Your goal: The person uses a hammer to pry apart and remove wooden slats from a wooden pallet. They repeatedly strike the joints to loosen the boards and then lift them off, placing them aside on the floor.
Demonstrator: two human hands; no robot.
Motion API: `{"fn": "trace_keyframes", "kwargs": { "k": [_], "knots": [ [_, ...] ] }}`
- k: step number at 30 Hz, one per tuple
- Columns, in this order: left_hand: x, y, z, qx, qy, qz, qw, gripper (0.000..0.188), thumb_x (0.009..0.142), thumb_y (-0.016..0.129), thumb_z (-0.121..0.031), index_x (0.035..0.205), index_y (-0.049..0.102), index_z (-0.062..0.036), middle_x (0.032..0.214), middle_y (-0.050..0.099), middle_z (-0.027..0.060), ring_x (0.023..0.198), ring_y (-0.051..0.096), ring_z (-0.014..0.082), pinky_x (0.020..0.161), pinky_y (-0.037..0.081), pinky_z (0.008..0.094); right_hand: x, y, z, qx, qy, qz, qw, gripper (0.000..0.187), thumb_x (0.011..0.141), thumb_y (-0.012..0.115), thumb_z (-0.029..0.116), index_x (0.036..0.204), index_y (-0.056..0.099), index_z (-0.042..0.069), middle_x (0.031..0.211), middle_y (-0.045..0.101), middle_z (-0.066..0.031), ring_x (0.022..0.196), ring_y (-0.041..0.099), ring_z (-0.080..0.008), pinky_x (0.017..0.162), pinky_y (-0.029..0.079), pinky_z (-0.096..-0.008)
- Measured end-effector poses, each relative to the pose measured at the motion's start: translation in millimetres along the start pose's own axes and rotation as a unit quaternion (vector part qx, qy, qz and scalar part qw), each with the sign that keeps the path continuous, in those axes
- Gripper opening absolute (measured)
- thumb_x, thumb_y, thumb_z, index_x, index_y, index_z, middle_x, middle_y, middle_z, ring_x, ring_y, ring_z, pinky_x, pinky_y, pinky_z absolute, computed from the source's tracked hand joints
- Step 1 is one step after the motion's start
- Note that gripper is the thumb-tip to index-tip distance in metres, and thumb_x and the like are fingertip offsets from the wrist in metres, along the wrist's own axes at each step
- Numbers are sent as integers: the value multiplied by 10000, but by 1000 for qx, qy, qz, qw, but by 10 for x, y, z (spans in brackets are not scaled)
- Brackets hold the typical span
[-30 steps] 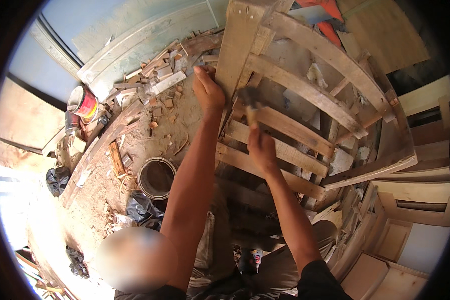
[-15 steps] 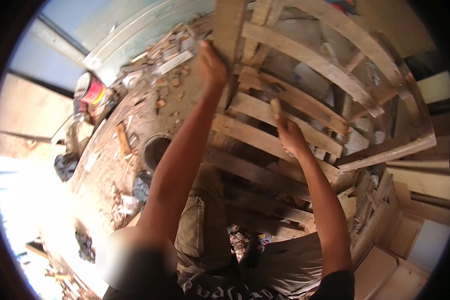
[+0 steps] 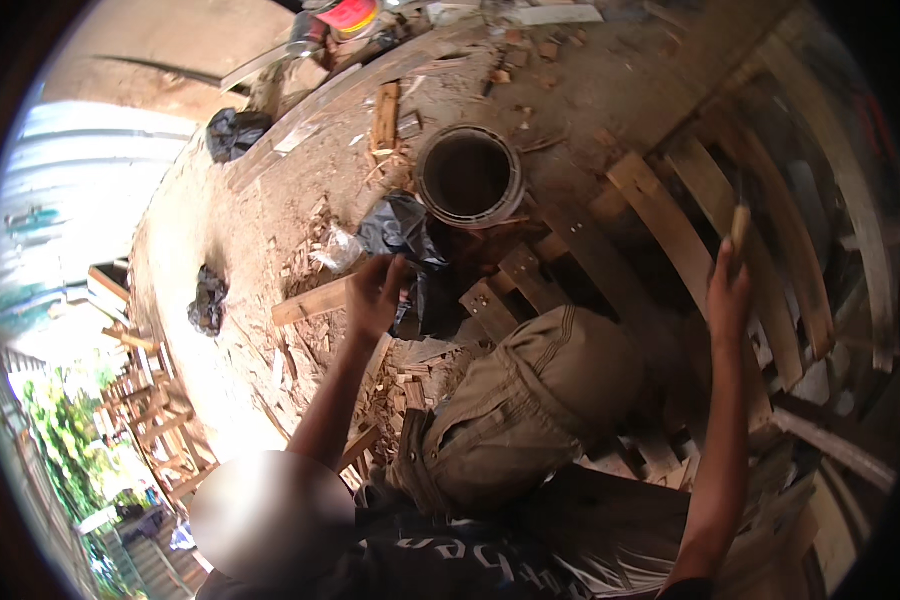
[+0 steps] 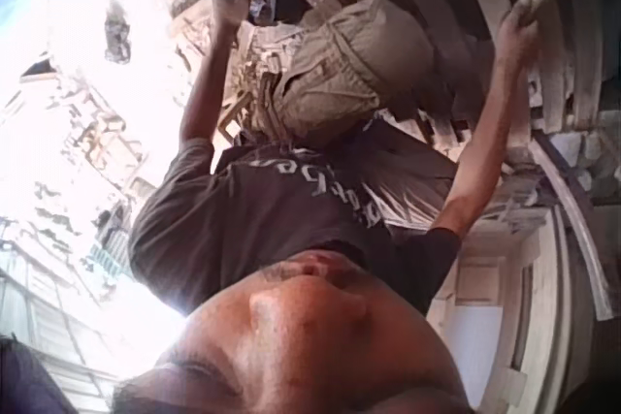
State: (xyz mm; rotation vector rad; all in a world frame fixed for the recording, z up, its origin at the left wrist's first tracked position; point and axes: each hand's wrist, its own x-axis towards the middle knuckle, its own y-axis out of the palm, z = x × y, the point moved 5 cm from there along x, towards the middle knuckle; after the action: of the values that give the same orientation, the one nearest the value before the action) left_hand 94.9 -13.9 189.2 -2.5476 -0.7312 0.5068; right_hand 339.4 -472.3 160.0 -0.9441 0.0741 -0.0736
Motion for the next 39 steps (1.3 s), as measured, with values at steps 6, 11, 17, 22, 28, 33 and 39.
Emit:
{"fn": "trace_keyframes", "kwargs": {
  "k": [6, 11, 17, 22, 28, 33, 39],
  "knots": [
    [-424, 258, 1022, 195, 44, -67, 977, 213, 923, 562, -141, 1044, 662, 2, 915, 712, 194, 867, 716, 302, 736, 563, 397, -424, 79, 564, 203, 73, 100, 971, 568, 969, 568, 508, 921, 595, -57, 709, 548, -30, 569, 547, -120, 503, 453, -290],
    [-199, 701, 1370, 346, -83, 54, 933, 320, 876, 566, -235, 1112, 654, -39, 1052, 697, 193, 969, 687, 386, 836, 552, 488, -950, 147, 1046, 252, 61, 232, 938, 397, 967, 621, 405, 805, 516, 58, 553, 439, 52, 433, 431, -44, 382, 336, -235],
    [-216, 915, 1510, 401, -13, 74, 913, 338, 875, 579, -313, 1093, 661, -68, 1068, 696, 174, 944, 694, 399, 773, 570, 492, -1212, 300, 1520, 278, 13, 330, 902, 322, 959, 633, 395, 890, 548, 93, 609, 489, 42, 433, 435, -62, 392, 347, -248],
    [-316, 909, 1773, 430, -18, 89, 898, 316, 880, 582, -297, 1092, 669, -78, 1047, 699, 172, 928, 698, 385, 753, 571, 479, -1077, 182, 1975, 261, -173, 315, 896, 378, 952, 653, 346, 1002, 635, -28, 702, 628, -65, 638, 615, -158, 609, 482, -335],
    [-332, 897, 1929, 455, -18, 103, 884, 292, 886, 586, -278, 1090, 678, -90, 1023, 703, 170, 910, 703, 369, 731, 572, 465, -1119, 246, 2078, 233, -262, 314, 882, 355, 953, 655, 354, 983, 628, 1, 665, 571, -37, 628, 527, -98, 595, 445, -299],
    [-325, 871, 2078, 479, -8, 108, 871, 273, 891, 590, -263, 1089, 685, -100, 1003, 707, 167, 895, 708, 355, 711, 573, 452, -1298, 478, 2111, 202, -258, 373, 868, 372, 945, 664, 364, 996, 629, -3, 675, 597, -56, 643, 561, -103, 600, 458, -302],
    [-300, 675, 1648, 342, 54, 50, 937, 233, 888, 618, -230, 1069, 703, -110, 950, 712, 161, 855, 714, 324, 679, 569, 430, -1507, 657, 2213, 154, -277, 441, 840, 437, 923, 669, 407, 1026, 632, -16, 729, 666, -158, 724, 683, -275, 640, 516, -378]
  ]
}}
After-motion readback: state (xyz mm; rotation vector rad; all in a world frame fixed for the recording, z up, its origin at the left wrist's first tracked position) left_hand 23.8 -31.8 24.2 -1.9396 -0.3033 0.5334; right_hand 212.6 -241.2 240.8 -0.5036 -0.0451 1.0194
